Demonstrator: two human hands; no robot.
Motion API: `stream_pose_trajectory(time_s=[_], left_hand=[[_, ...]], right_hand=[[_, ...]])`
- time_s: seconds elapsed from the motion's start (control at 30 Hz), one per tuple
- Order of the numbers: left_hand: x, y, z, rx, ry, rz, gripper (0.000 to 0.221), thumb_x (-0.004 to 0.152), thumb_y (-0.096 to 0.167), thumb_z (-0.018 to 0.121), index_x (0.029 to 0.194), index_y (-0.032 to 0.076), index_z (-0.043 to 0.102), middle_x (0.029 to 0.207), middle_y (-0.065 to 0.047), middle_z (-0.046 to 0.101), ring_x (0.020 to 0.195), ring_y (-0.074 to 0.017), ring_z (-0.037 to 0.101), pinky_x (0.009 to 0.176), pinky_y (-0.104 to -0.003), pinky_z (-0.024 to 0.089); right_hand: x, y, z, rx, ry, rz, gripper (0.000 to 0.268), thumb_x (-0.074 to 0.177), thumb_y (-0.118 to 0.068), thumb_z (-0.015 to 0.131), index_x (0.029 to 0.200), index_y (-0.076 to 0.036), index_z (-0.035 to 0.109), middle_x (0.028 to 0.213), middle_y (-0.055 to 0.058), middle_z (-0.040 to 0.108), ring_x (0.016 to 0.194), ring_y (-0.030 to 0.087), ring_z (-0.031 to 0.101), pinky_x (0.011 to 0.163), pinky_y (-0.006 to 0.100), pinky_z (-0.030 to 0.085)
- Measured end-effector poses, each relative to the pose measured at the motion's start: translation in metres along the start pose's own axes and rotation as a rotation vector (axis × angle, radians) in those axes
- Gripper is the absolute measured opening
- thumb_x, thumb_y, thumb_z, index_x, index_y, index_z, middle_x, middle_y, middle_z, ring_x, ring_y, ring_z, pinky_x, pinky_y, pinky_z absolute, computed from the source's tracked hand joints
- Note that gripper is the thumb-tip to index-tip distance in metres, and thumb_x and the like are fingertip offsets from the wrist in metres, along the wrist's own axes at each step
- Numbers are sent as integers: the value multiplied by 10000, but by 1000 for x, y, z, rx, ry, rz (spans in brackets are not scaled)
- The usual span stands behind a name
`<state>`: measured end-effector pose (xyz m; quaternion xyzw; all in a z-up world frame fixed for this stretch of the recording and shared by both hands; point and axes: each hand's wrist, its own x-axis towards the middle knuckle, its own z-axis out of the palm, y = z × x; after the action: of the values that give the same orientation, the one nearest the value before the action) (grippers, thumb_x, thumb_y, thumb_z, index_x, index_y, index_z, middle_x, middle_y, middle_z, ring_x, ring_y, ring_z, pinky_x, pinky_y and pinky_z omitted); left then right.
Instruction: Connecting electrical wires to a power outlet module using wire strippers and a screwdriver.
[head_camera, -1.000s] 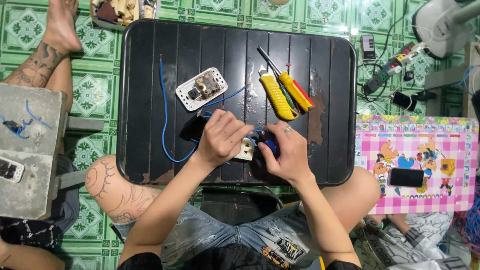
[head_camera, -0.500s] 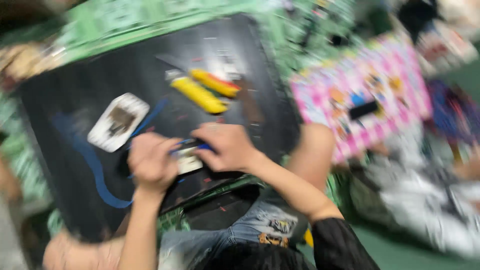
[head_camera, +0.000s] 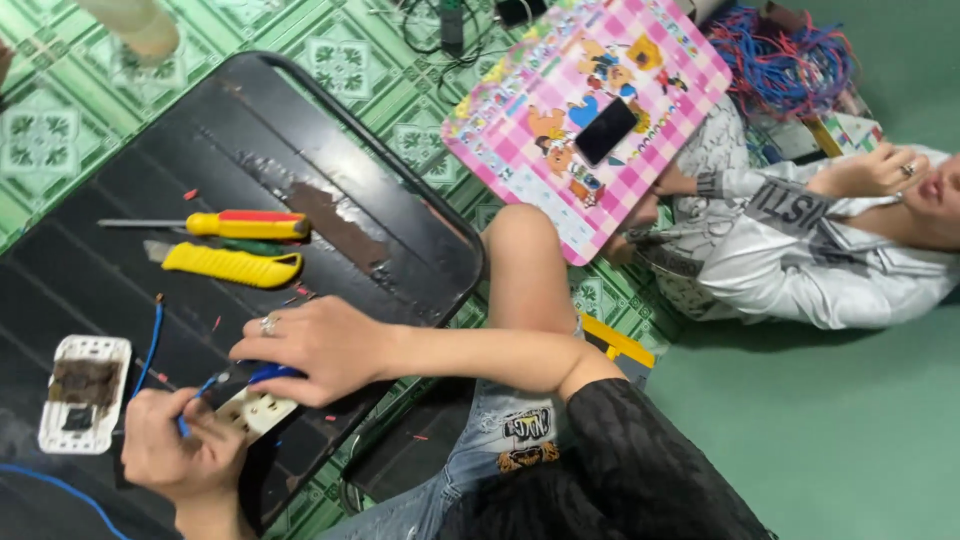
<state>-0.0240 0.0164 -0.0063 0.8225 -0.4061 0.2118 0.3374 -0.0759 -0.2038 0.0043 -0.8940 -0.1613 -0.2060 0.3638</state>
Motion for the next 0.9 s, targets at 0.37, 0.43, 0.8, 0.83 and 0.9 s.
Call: stream_pose_trajectory(time_s=[0.37, 0.43, 0.8, 0.83, 0.9], left_hand=[[-11, -22, 13, -220, 15, -141, 248, 1042, 137, 723, 977, -73, 608, 893, -217, 607, 863, -412, 603, 990, -541, 549], [-19, -23, 14, -153, 37, -192, 179, 1016, 94, 742, 986, -57, 650, 918, -198, 645, 937, -414, 660, 1039, -537, 560], [18, -1, 11, -209, 190, -226, 322, 907, 243, 810, 704, 150, 578, 524, 21, 548, 496, -279, 598, 545, -321, 537], [20, 0, 9, -200, 196, -231, 322, 907, 243, 810, 704, 150, 578, 524, 21, 548, 496, -279, 598, 545, -321, 537], [22, 4, 7, -257, 206, -278, 390, 941, 318, 788, 672, 153, 559, 509, 18, 544, 482, -281, 597, 517, -299, 522]], right_hand=[[5, -14, -11, 367, -248, 358, 385, 949, -507, 522, 1203, -228, 599, 1117, 11, 765, 1062, 264, 751, 781, 401, 550], [1, -13, -3, 425, -269, 292, 406, 953, -505, 548, 1211, -201, 622, 1137, 27, 762, 1056, 276, 749, 788, 390, 537], [2, -3, 7, 550, -254, 335, 263, 1010, -276, 629, 1231, -140, 675, 972, 125, 741, 989, 353, 734, 887, 446, 562], [4, -5, 6, 554, -262, 328, 263, 1010, -276, 629, 1231, -140, 675, 972, 125, 741, 989, 353, 734, 887, 446, 562], [6, -9, 5, 559, -232, 369, 239, 1016, -273, 624, 1194, -124, 681, 926, 119, 747, 900, 311, 737, 849, 427, 564]])
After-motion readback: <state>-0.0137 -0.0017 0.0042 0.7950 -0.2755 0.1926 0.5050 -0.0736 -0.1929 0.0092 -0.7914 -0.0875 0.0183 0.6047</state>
